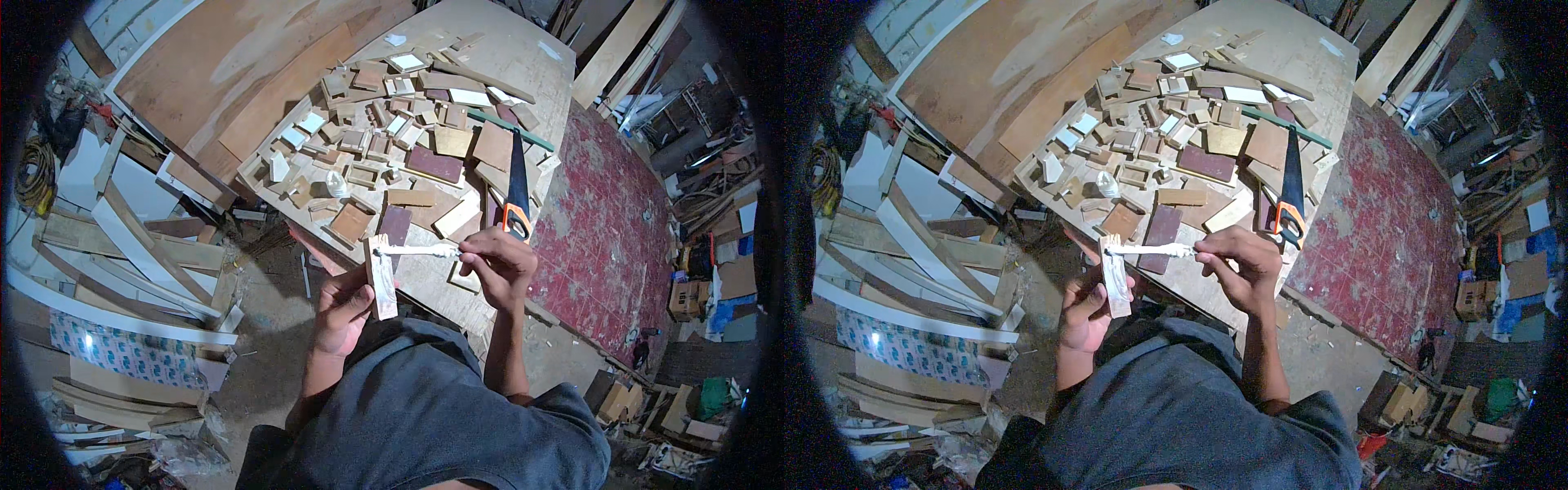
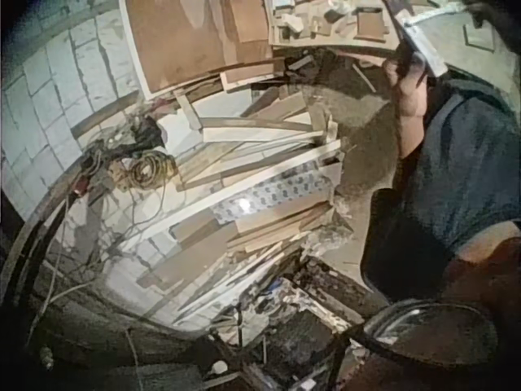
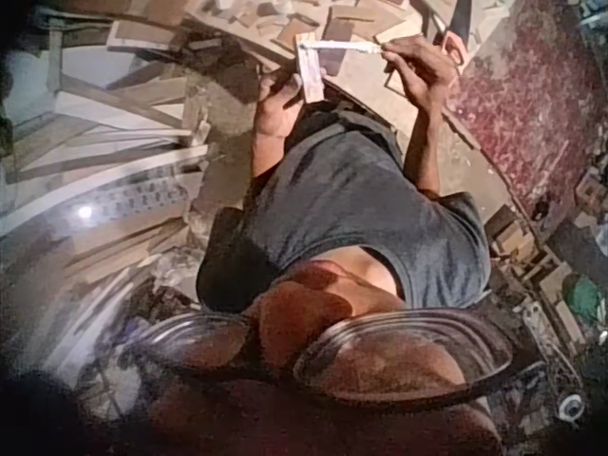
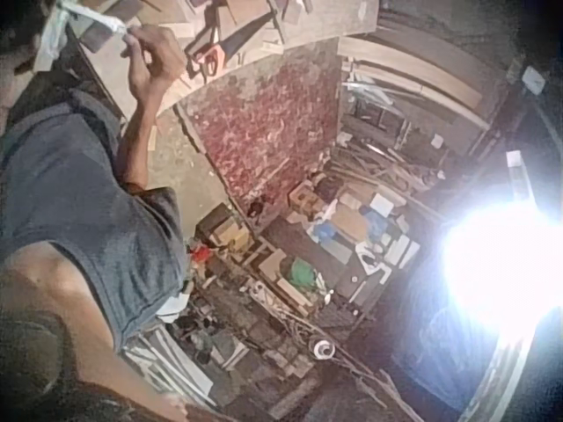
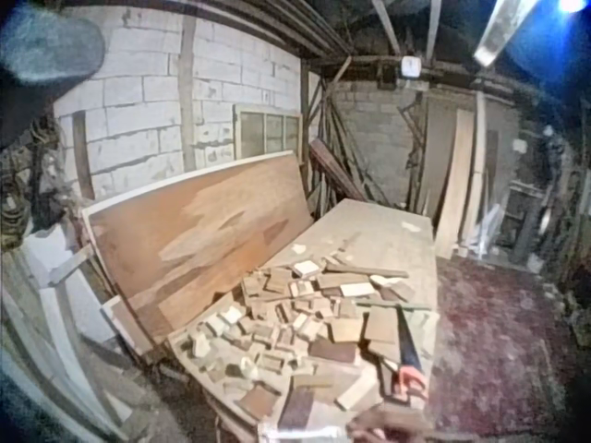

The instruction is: The person is sawing and gluing small pieces of wood to assemble a small structure in a workshop.

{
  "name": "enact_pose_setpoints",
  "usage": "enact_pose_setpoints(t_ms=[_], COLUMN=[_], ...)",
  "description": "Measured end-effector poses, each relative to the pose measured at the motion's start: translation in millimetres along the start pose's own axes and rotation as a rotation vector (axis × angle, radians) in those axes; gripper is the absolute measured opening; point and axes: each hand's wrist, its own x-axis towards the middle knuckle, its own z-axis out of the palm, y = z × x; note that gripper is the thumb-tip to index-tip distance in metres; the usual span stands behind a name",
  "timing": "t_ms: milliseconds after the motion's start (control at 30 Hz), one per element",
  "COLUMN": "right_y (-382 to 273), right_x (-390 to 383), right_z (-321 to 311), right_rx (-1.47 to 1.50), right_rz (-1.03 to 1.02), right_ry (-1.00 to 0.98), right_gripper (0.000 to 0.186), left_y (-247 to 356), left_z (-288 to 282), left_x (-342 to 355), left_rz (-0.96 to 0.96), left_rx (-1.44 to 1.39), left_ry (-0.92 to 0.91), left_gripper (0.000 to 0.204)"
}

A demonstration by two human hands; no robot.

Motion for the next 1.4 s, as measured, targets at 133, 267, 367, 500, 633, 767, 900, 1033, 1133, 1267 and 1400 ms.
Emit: enact_pose_setpoints(t_ms=[133,267,367,500,633,767,900,1033,1133,1267,1400], right_y=[-4.9,-6.3,-0.4,2.8,7.2,7.1,6.3,9.0,12.5,15.3,11.0], right_x=[-0.7,-2.5,-5.8,1.6,8.9,7.6,5.0,3.7,9.9,15.3,11.1], right_z=[-1.1,-3.1,1.4,17.7,23.5,19.5,13.0,10.3,13.0,13.2,3.9], right_rx=[-0.098,-0.097,0.023,0.151,0.150,0.057,0.070,0.214,0.271,0.164,0.049], right_rz=[0.025,0.086,0.165,0.249,0.280,0.320,0.326,0.355,0.303,0.281,0.253], right_ry=[-0.121,-0.197,-0.129,-0.012,-0.021,-0.106,-0.220,-0.192,-0.058,-0.075,-0.229], right_gripper=[0.012,0.009,0.008,0.008,0.008,0.007,0.006,0.007,0.009,0.008,0.007], left_y=[1.8,-3.5,2.3,6.3,4.3,10.9,9.5,3.2,2.2,3.9,1.8], left_z=[-3.5,-10.7,-8.5,-9.5,-13.0,-11.6,-11.2,-19.8,-17.7,-8.6,-12.7], left_x=[-0.1,-2.1,0.9,1.8,2.8,3.0,4.6,6.7,8.4,8.9,11.1], left_rz=[0.023,0.079,0.068,0.051,0.062,0.047,0.077,0.072,0.054,0.026,0.003], left_rx=[-0.014,0.056,0.052,0.082,0.165,0.102,0.058,0.053,0.047,0.040,-0.004], left_ry=[0.022,0.137,0.081,0.031,0.056,0.045,0.089,0.065,0.040,0.062,0.096], left_gripper=[0.041,0.038,0.040,0.036,0.035,0.034,0.035,0.037,0.038,0.033,0.034])
